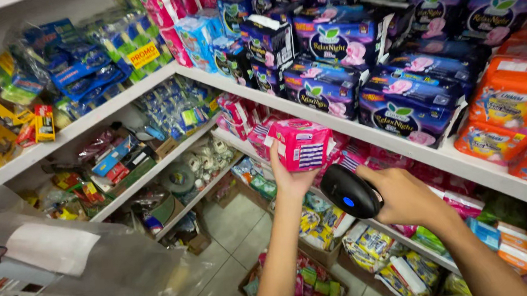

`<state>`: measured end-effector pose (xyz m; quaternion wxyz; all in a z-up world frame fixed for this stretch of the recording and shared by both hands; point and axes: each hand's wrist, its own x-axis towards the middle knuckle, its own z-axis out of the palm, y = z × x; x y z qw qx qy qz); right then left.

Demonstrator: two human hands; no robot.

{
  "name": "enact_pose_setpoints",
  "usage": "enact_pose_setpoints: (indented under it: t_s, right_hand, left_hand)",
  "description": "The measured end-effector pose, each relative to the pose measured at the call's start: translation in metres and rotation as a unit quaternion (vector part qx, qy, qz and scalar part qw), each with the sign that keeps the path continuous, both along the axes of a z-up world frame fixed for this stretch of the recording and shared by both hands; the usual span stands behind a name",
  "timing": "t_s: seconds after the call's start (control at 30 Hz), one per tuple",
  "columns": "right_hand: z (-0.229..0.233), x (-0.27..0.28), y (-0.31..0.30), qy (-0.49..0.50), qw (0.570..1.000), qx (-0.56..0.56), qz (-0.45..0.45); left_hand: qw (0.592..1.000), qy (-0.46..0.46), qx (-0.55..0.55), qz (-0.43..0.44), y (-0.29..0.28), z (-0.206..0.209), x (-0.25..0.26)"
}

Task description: The person picks up packages of sanitary pads from a cardboard box on the floor and places them onto a store shelf. They use a handheld barcode scanner to scan the items before arranging them on the shelf.

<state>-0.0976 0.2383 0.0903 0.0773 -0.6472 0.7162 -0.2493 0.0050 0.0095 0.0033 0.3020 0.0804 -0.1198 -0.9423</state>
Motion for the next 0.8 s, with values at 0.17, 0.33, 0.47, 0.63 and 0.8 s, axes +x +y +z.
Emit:
enact_pose_setpoints:
  t_s: [0.17,0.33,0.47,0.63,0.8]
  right_hand:
    - [-0.045,-0.022,0.014,-0.004,0.992,-0.123,0.01]
    - [-0.17,-0.021,0.039,-0.454,0.852,-0.149,-0.216]
    - [-0.257,0.018,0.085,-0.793,0.536,-0.17,-0.234]
    - [-0.325,0.059,0.122,-0.746,0.533,-0.148,-0.371]
    - [-0.398,0.059,0.145,-0.651,0.619,-0.129,-0.42]
  left_hand:
    - [0.999,0.028,-0.037,-0.001,0.006,-0.02,0.001]
    - [0.993,0.044,-0.097,-0.044,0.036,-0.119,0.011]
    - [0.99,0.036,-0.035,-0.13,0.12,-0.238,0.035]
    - [0.951,-0.207,-0.142,-0.177,0.205,-0.296,0.058]
    - [0.847,-0.321,-0.422,0.029,0.221,-0.208,0.061]
